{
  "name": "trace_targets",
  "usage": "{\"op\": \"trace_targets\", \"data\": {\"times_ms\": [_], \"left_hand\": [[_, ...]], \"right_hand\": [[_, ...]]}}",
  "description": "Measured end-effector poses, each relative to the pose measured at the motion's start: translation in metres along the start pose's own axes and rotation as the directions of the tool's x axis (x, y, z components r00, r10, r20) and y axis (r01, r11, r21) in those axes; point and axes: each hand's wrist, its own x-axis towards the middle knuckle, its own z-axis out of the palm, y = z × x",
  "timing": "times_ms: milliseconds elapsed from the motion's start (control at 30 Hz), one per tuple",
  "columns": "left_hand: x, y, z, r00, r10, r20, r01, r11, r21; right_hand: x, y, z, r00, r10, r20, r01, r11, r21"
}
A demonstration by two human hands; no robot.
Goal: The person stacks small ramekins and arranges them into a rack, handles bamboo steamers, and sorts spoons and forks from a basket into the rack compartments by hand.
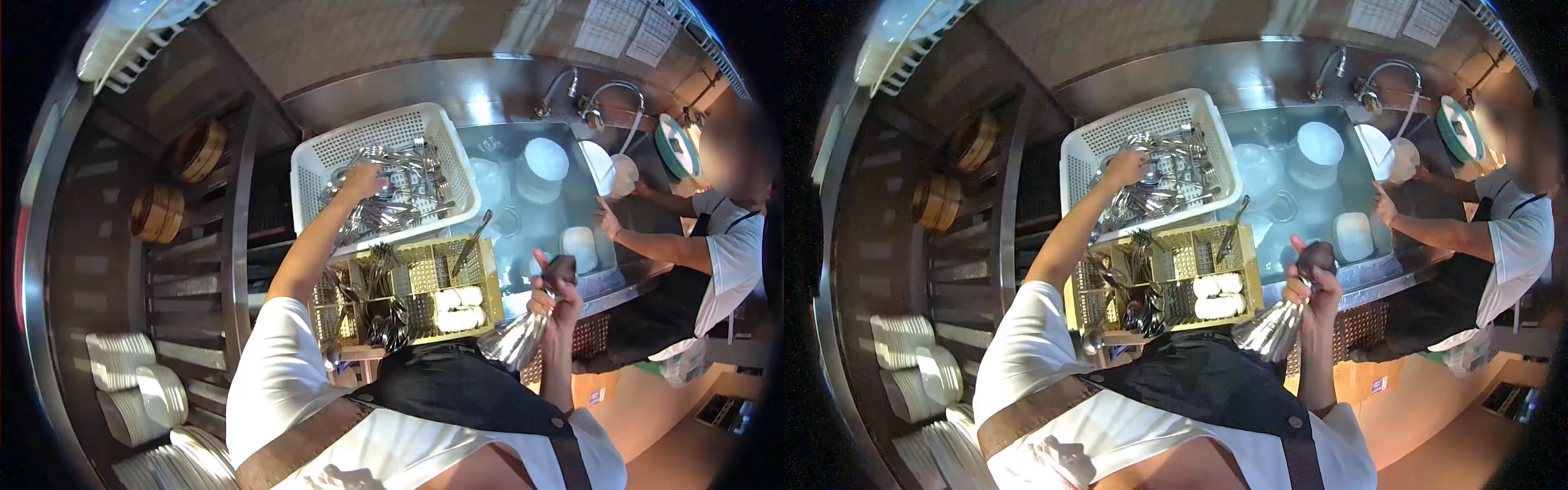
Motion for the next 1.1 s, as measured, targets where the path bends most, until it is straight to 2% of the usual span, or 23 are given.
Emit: {"op": "trace_targets", "data": {"times_ms": [33,67,133,167,200,267,333,400,433,467,533,600,633,667,700,800,867,900,967,1000,1033,1067,1100], "left_hand": [[0.001,-0.003,0.007,0.992,0.120,0.032,-0.123,0.978,0.167],[0.005,-0.005,0.014,0.990,0.132,0.045,-0.138,0.977,0.160],[0.009,0.000,0.014,0.982,0.043,0.182,-0.096,0.952,0.289],[0.015,-0.014,0.027,0.986,0.124,0.115,-0.155,0.933,0.324],[0.020,-0.017,0.026,0.985,0.123,0.123,-0.157,0.935,0.319],[0.023,-0.019,0.017,0.979,-0.017,0.203,-0.013,0.989,0.145],[0.019,-0.021,0.007,0.993,-0.018,0.120,-0.001,0.987,0.164],[0.010,-0.023,-0.012,0.997,-0.065,-0.040,0.071,0.984,0.162],[0.000,-0.020,-0.028,0.978,0.038,-0.207,-0.018,0.995,0.101],[-0.007,-0.018,-0.048,0.975,0.031,-0.221,-0.008,0.994,0.106],[-0.024,-0.007,-0.092,0.882,0.173,-0.437,-0.249,0.961,-0.122],[-0.047,0.021,-0.152,0.847,0.308,-0.434,-0.392,0.912,-0.117],[-0.064,0.045,-0.178,0.837,0.290,-0.464,-0.402,0.901,-0.161],[-0.081,0.071,-0.198,0.826,0.270,-0.495,-0.413,0.888,-0.205],[-0.095,0.088,-0.214,0.833,0.265,-0.486,-0.420,0.875,-0.242],[-0.145,0.153,-0.247,0.779,0.398,-0.484,-0.554,0.798,-0.236],[-0.163,0.179,-0.242,0.720,0.442,-0.535,-0.634,0.733,-0.248],[-0.170,0.192,-0.236,0.668,0.440,-0.600,-0.665,0.715,-0.215],[-0.186,0.206,-0.220,0.615,0.338,-0.712,-0.610,0.776,-0.159],[-0.191,0.205,-0.214,0.577,0.305,-0.758,-0.575,0.810,-0.112],[-0.200,0.201,-0.211,0.580,0.292,-0.760,-0.563,0.819,-0.115],[-0.208,0.197,-0.205,0.640,0.164,-0.750,-0.473,0.854,-0.217],[-0.216,0.192,-0.198,0.687,0.034,-0.725,-0.378,0.870,-0.317]], "right_hand": [[-0.006,-0.005,-0.011,0.999,-0.006,0.037,0.005,1.000,0.023],[-0.012,-0.008,-0.020,0.997,-0.012,0.072,0.009,0.999,0.045],[-0.025,-0.011,-0.022,0.997,-0.080,-0.004,0.080,0.996,0.033],[-0.028,-0.011,-0.023,0.992,-0.120,-0.039,0.121,0.992,0.033],[-0.030,-0.011,-0.024,0.985,-0.155,-0.073,0.158,0.987,0.032],[-0.028,-0.010,-0.025,0.979,-0.176,-0.103,0.179,0.984,0.017],[-0.021,-0.010,-0.021,0.973,-0.201,-0.110,0.203,0.979,-0.001],[-0.013,-0.008,-0.013,0.969,-0.217,-0.116,0.207,0.974,-0.089],[-0.009,-0.008,-0.011,0.977,-0.199,-0.077,0.189,0.975,-0.115],[-0.002,-0.008,-0.012,0.982,-0.188,-0.019,0.182,0.971,-0.158],[0.012,-0.006,0.005,0.986,-0.146,0.081,0.159,0.969,-0.188],[0.023,-0.006,0.032,0.987,-0.158,-0.010,0.140,0.901,-0.411],[0.030,-0.002,0.050,0.991,-0.133,0.005,0.122,0.901,-0.416],[0.047,-0.001,0.050,0.980,-0.071,0.183,0.139,0.911,-0.388],[0.053,0.005,0.073,0.955,-0.102,0.279,0.216,0.884,-0.415],[0.072,0.029,0.131,0.860,-0.169,0.482,0.386,0.833,-0.396],[0.074,0.051,0.163,0.821,-0.154,0.549,0.422,0.812,-0.403],[0.075,0.063,0.175,0.811,-0.120,0.573,0.422,0.798,-0.431],[0.065,0.086,0.181,0.813,-0.054,0.579,0.390,0.791,-0.472],[0.060,0.094,0.183,0.842,0.011,0.540,0.303,0.817,-0.490],[0.057,0.100,0.185,0.860,0.072,0.505,0.225,0.835,-0.501],[0.057,0.106,0.183,0.858,0.083,0.506,0.217,0.835,-0.505],[0.057,0.113,0.178,0.878,0.161,0.451,0.096,0.864,-0.495]]}}
